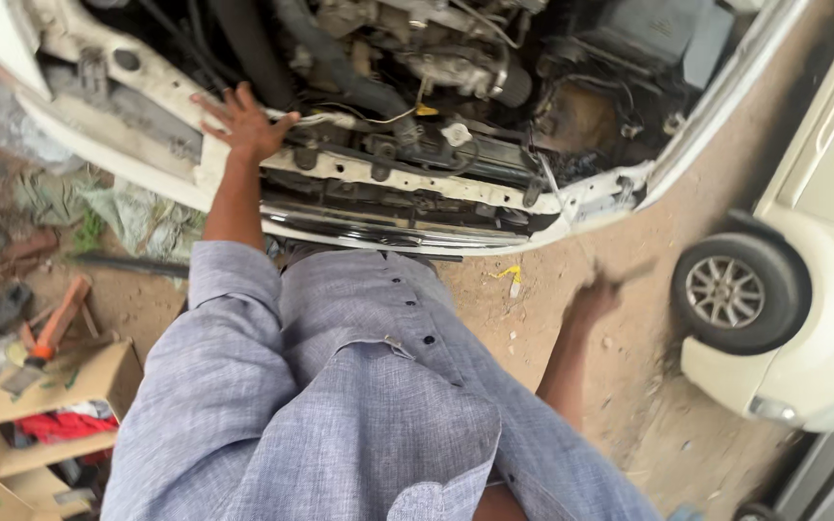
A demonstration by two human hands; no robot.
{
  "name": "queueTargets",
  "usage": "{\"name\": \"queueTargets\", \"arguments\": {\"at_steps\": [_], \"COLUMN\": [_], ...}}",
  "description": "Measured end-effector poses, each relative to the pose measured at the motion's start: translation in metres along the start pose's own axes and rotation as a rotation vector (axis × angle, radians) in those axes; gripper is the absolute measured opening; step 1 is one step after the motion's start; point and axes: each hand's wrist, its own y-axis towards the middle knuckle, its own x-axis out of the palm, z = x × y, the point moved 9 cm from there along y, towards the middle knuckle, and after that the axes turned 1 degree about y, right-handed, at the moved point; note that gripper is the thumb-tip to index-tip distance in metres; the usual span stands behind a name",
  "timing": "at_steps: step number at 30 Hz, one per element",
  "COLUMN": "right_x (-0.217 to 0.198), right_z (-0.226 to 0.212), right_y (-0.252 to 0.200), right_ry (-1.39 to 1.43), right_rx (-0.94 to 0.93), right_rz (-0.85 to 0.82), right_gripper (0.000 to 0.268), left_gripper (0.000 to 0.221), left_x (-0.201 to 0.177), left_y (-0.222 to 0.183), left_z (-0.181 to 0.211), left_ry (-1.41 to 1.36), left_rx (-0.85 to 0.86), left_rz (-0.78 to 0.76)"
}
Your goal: The person uses a T-handle wrench and a ratchet to loosen and tighten various bolts on a car engine and around the battery compartment.
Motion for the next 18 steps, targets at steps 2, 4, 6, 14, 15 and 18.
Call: {"name": "queueTargets", "arguments": {"at_steps": [2,4,6,14,15,18], "right_x": [-0.007,0.028,0.011,-0.03,-0.025,-0.017], "right_z": [0.083,0.129,0.131,0.103,0.095,0.094], "right_y": [-0.097,-0.224,-0.286,-0.435,-0.447,-0.467], "right_ry": [0.459,0.963,0.766,0.43,0.457,0.328], "right_rx": [0.705,1.447,1.489,1.701,1.755,1.827], "right_rz": [0.06,0.241,0.258,0.01,-0.053,-0.227], "right_gripper": [0.012,0.029,0.028,0.026,0.025,0.036], "left_gripper": [0.118,0.12,0.123,0.096,0.091,0.089], "left_x": [-0.002,0.003,0.008,0.003,0.014,0.044], "left_y": [0.002,0.007,0.014,-0.038,-0.053,-0.092], "left_z": [-0.002,-0.007,-0.011,-0.002,0.006,0.044], "left_ry": [0.021,0.042,0.063,0.038,0.046,0.043], "left_rx": [-0.005,-0.007,0.003,0.183,0.203,0.272], "left_rz": [0.004,0.007,0.012,0.504,0.54,0.572]}}
